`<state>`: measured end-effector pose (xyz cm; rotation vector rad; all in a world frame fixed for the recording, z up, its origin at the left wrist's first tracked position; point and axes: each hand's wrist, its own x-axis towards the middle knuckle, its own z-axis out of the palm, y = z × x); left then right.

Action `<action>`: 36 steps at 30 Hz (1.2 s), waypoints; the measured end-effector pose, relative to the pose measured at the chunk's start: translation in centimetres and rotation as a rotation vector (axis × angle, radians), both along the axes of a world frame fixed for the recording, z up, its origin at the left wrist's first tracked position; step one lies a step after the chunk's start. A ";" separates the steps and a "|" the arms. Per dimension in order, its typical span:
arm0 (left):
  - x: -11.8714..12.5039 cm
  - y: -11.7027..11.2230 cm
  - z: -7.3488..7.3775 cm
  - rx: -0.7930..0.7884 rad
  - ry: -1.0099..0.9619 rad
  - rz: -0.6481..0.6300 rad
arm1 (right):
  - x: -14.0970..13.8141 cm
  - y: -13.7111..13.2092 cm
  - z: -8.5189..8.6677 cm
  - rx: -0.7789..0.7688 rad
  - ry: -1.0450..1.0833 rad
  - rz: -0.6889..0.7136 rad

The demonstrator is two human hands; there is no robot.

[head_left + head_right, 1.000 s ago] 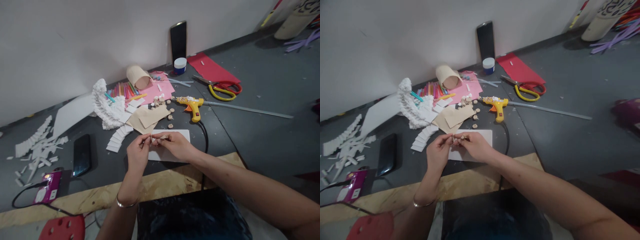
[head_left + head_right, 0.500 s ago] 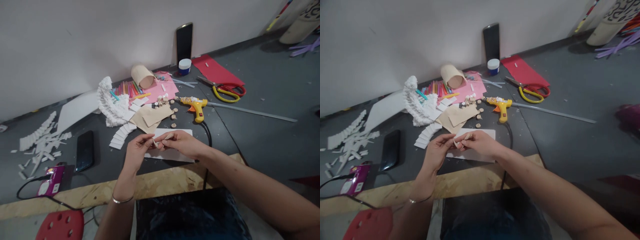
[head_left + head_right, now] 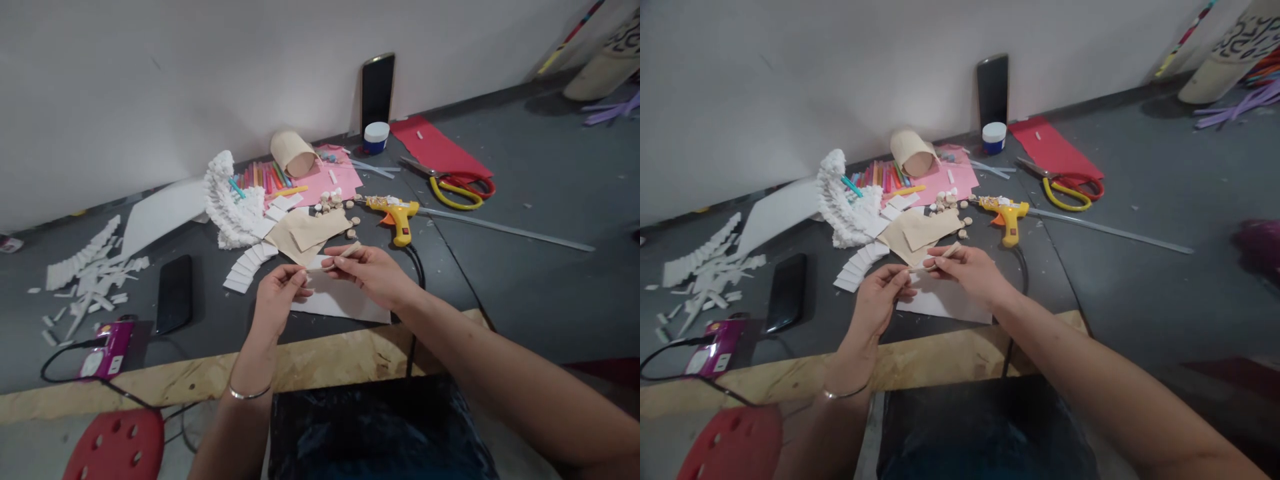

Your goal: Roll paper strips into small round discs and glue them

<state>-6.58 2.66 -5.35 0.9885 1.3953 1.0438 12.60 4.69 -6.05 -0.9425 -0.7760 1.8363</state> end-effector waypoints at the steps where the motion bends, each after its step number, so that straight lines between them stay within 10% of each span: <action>1: 0.0 0.0 0.0 -0.003 -0.009 0.004 | -0.1 0.0 0.0 -0.004 0.001 -0.015; 18: 0.4 -0.1 0.4 -0.086 -0.065 0.005 | -0.1 0.1 -0.1 0.076 -0.120 -0.071; 36: 1.5 -1.2 0.1 0.414 0.317 0.042 | 0.1 0.1 1.2 -0.056 0.232 0.043</action>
